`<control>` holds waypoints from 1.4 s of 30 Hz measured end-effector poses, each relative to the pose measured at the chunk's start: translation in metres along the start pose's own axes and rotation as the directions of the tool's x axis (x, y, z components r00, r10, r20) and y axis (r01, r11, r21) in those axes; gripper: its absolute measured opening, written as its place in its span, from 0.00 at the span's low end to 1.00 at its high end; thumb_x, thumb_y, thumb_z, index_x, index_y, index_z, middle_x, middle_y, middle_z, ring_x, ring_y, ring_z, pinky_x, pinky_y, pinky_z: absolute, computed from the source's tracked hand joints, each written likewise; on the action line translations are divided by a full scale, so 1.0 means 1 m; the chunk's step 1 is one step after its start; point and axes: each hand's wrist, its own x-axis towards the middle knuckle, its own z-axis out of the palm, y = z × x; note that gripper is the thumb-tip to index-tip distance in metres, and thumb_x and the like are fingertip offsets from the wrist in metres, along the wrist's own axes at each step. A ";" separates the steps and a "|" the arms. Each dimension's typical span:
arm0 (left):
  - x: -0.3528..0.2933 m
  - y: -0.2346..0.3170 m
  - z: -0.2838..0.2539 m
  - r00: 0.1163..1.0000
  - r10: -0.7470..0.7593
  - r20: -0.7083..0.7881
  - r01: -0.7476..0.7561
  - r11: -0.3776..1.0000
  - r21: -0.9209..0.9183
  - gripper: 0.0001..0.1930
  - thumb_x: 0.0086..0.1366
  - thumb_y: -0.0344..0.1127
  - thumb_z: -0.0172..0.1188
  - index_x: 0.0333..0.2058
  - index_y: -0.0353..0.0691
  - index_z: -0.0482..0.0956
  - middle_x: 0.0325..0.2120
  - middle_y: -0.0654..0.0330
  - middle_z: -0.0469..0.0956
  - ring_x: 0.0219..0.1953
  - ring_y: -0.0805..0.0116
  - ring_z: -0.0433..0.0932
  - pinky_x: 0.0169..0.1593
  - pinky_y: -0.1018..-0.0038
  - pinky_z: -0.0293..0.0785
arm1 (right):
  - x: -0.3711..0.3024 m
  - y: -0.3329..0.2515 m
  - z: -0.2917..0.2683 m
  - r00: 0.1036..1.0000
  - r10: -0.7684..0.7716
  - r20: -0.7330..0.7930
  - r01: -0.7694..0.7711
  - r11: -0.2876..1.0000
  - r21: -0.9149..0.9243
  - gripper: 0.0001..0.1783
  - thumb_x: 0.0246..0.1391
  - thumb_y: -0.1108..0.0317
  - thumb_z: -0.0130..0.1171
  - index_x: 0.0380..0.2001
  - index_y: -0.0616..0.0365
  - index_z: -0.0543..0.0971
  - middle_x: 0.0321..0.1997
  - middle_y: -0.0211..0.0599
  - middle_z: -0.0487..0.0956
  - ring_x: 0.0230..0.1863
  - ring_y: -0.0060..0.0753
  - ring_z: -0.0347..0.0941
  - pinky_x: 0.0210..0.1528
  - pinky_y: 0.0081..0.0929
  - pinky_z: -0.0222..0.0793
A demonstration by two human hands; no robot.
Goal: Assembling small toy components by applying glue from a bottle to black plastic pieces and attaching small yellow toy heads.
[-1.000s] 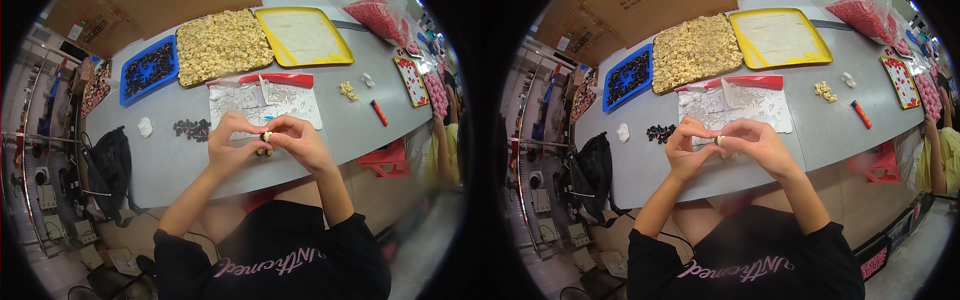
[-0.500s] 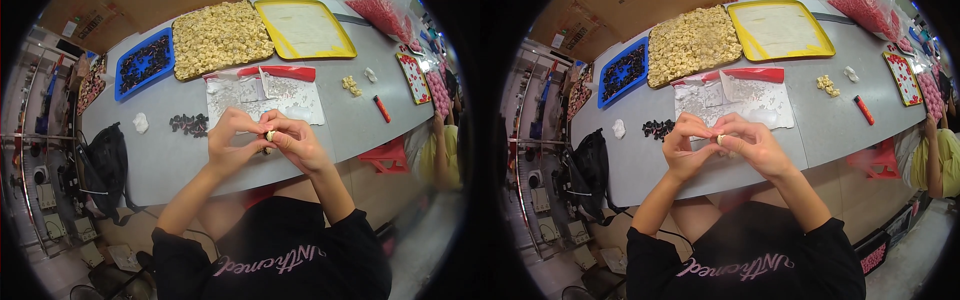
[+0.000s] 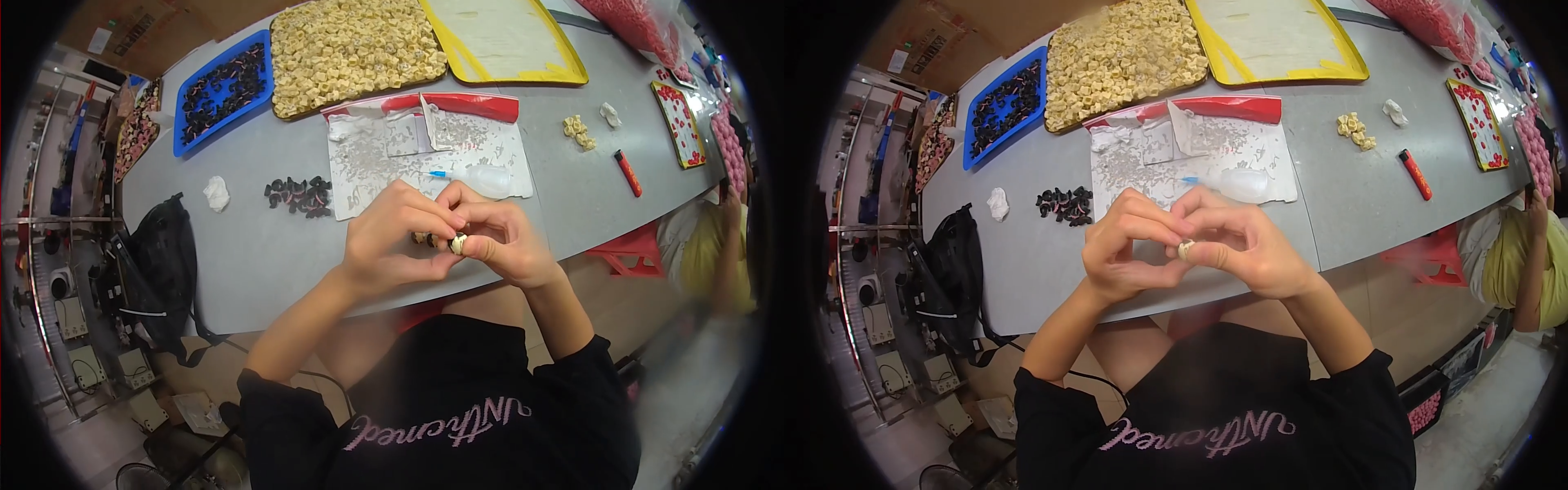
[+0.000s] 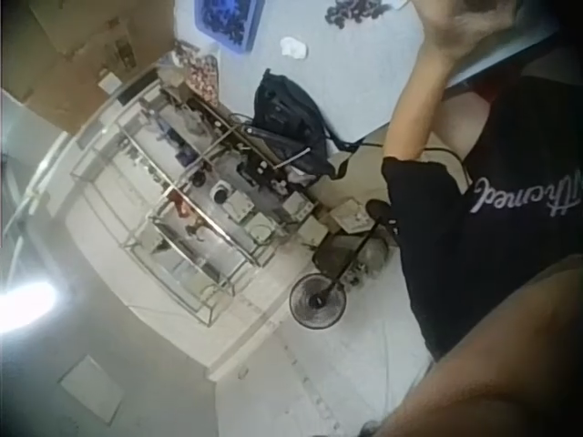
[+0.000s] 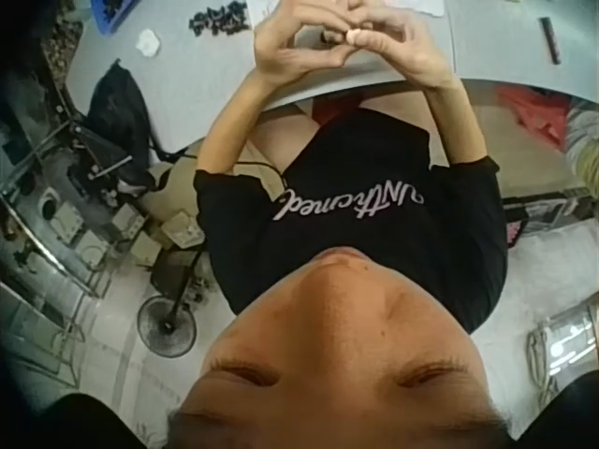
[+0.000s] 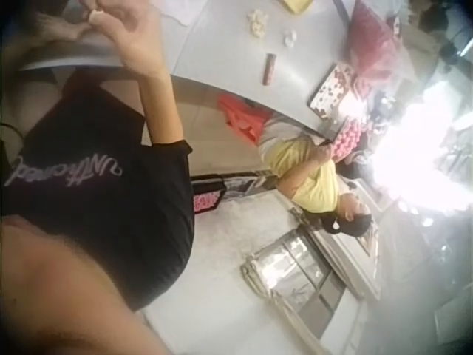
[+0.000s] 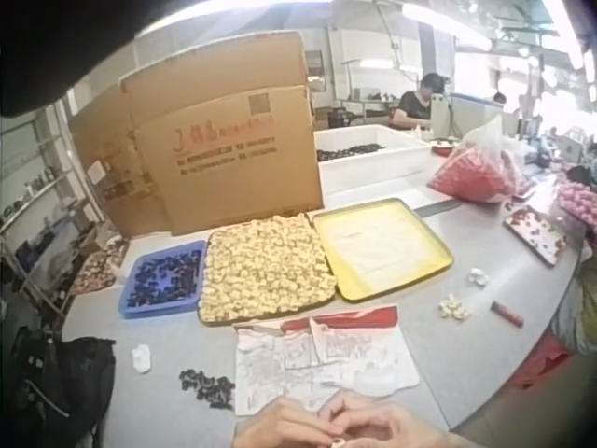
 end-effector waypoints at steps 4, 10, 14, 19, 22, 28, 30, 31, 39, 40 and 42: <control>-0.001 0.000 0.003 0.999 0.023 0.033 -0.024 1.000 0.013 0.18 0.36 0.20 0.69 0.29 0.42 0.76 0.29 0.65 0.78 0.28 0.69 0.71 0.29 0.77 0.68 | -0.004 -0.004 -0.002 0.998 0.048 0.049 -0.045 0.997 -0.057 0.09 0.51 0.75 0.57 0.36 0.66 0.76 0.44 0.38 0.67 0.48 0.29 0.65 0.53 0.25 0.60; -0.001 -0.006 0.004 0.992 0.003 0.124 -0.008 0.999 0.035 0.19 0.33 0.22 0.69 0.29 0.43 0.76 0.28 0.65 0.77 0.26 0.68 0.71 0.29 0.77 0.67 | -0.006 0.004 -0.007 0.996 0.083 0.017 -0.082 0.995 -0.058 0.12 0.48 0.67 0.61 0.32 0.65 0.76 0.43 0.38 0.66 0.46 0.30 0.63 0.50 0.25 0.59; -0.001 -0.006 0.008 0.987 0.038 0.155 -0.048 0.997 0.063 0.19 0.35 0.22 0.69 0.29 0.42 0.76 0.29 0.64 0.78 0.26 0.68 0.72 0.28 0.77 0.66 | -0.009 0.002 -0.017 0.996 0.045 0.071 -0.034 0.988 -0.149 0.07 0.46 0.75 0.60 0.31 0.62 0.75 0.43 0.36 0.67 0.48 0.31 0.63 0.54 0.26 0.56; -0.004 -0.009 0.011 0.977 0.037 0.208 -0.056 0.995 0.084 0.16 0.40 0.25 0.70 0.30 0.40 0.76 0.30 0.62 0.78 0.26 0.68 0.73 0.27 0.77 0.66 | -0.011 0.011 -0.021 0.998 0.011 0.055 -0.001 0.982 -0.189 0.12 0.47 0.65 0.62 0.29 0.63 0.75 0.42 0.38 0.66 0.44 0.31 0.62 0.49 0.26 0.58; -0.006 -0.010 0.011 0.975 0.030 0.220 -0.049 0.996 0.080 0.14 0.43 0.28 0.70 0.31 0.40 0.76 0.32 0.62 0.79 0.27 0.67 0.73 0.28 0.77 0.67 | -0.013 0.013 -0.024 0.998 -0.031 0.051 0.042 0.971 -0.234 0.19 0.48 0.55 0.63 0.28 0.64 0.75 0.40 0.39 0.66 0.41 0.31 0.61 0.43 0.24 0.59; -0.009 -0.012 0.007 0.969 0.009 0.248 -0.027 0.997 0.066 0.13 0.47 0.30 0.69 0.33 0.41 0.76 0.33 0.61 0.79 0.29 0.67 0.72 0.30 0.77 0.68 | -0.014 0.016 -0.023 0.997 -0.075 0.036 0.082 0.950 -0.300 0.20 0.47 0.55 0.63 0.27 0.63 0.75 0.40 0.39 0.66 0.40 0.32 0.62 0.42 0.24 0.60; -0.008 -0.012 0.007 0.970 0.010 0.241 -0.023 0.998 0.052 0.13 0.48 0.31 0.68 0.33 0.41 0.76 0.34 0.61 0.79 0.29 0.67 0.72 0.30 0.77 0.68 | -0.013 0.016 -0.023 0.997 -0.077 0.024 0.081 0.951 -0.297 0.20 0.47 0.55 0.64 0.27 0.63 0.75 0.40 0.39 0.67 0.40 0.32 0.62 0.42 0.24 0.60; -0.008 -0.012 0.006 0.972 0.012 0.235 -0.022 0.999 0.038 0.13 0.48 0.32 0.68 0.33 0.41 0.76 0.34 0.61 0.79 0.30 0.68 0.72 0.31 0.76 0.68 | -0.013 0.016 -0.022 0.996 -0.080 0.025 0.084 0.952 -0.295 0.20 0.47 0.55 0.64 0.27 0.63 0.75 0.40 0.39 0.67 0.40 0.32 0.62 0.42 0.25 0.60; -0.006 -0.006 0.004 0.957 -0.023 0.289 0.006 0.998 0.059 0.14 0.46 0.29 0.67 0.34 0.40 0.76 0.36 0.59 0.78 0.32 0.66 0.72 0.33 0.75 0.70 | -0.014 0.015 -0.022 0.996 -0.088 0.034 0.094 0.945 -0.313 0.19 0.46 0.55 0.64 0.27 0.63 0.75 0.39 0.39 0.68 0.40 0.33 0.62 0.43 0.27 0.60; -0.007 -0.006 0.004 0.954 -0.023 0.298 0.006 0.998 0.060 0.14 0.45 0.28 0.67 0.33 0.40 0.76 0.36 0.59 0.77 0.32 0.65 0.72 0.33 0.74 0.70 | -0.014 0.015 -0.023 0.995 -0.087 0.042 0.096 0.942 -0.322 0.20 0.45 0.54 0.64 0.26 0.63 0.75 0.39 0.39 0.68 0.40 0.33 0.62 0.43 0.27 0.59; -0.007 -0.005 0.004 0.954 -0.024 0.300 0.007 0.998 0.059 0.14 0.45 0.28 0.67 0.33 0.40 0.75 0.37 0.59 0.77 0.32 0.65 0.72 0.33 0.74 0.70 | -0.014 0.015 -0.023 0.995 -0.086 0.050 0.098 0.939 -0.330 0.20 0.45 0.54 0.64 0.26 0.63 0.75 0.39 0.39 0.68 0.40 0.34 0.62 0.43 0.27 0.59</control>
